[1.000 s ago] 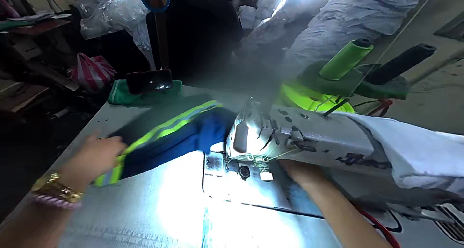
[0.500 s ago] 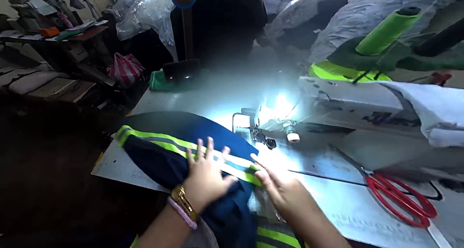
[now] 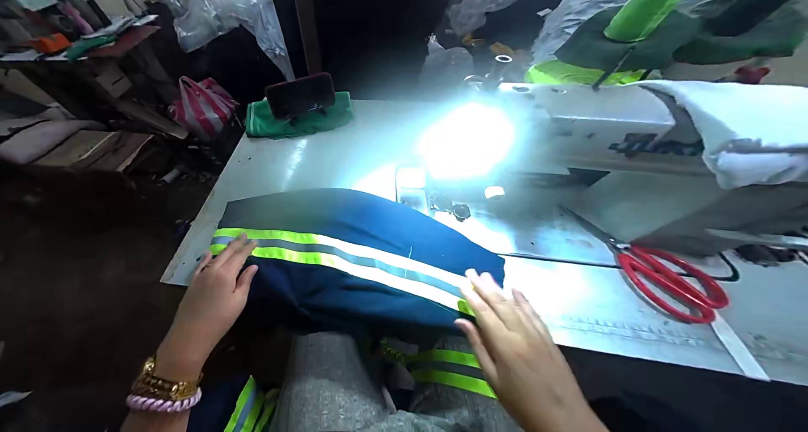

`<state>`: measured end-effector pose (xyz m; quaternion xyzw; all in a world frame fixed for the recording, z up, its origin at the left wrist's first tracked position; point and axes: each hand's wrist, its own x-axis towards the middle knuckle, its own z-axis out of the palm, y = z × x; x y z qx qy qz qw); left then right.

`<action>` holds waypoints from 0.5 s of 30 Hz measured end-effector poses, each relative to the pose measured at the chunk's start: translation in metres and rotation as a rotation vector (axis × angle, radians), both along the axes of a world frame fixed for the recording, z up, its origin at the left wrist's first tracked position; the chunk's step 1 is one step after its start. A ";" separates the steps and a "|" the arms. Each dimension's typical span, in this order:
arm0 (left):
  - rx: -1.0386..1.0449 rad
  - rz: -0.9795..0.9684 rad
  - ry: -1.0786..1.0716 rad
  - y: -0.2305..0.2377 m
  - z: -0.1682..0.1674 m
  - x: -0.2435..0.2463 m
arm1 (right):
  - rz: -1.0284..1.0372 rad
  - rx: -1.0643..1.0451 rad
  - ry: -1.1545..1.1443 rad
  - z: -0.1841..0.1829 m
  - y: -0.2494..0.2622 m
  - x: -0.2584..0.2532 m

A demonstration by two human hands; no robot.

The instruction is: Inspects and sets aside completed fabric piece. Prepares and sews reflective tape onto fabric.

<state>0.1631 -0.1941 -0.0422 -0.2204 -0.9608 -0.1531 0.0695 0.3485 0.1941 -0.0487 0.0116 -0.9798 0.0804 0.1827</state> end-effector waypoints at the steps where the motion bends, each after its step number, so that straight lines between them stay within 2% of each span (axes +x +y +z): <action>1: 0.020 -0.035 0.022 0.000 -0.005 0.003 | 0.023 -0.017 0.008 -0.007 -0.009 0.000; 5: 0.088 -0.074 0.046 0.000 -0.011 0.008 | 0.032 -0.044 0.129 -0.034 -0.015 0.002; 8: 0.069 -0.072 0.080 -0.008 -0.003 0.009 | 0.025 -0.102 0.159 -0.035 -0.007 0.010; 15: 0.156 0.006 0.136 -0.025 -0.012 0.012 | -0.011 -0.027 0.210 -0.034 0.000 0.022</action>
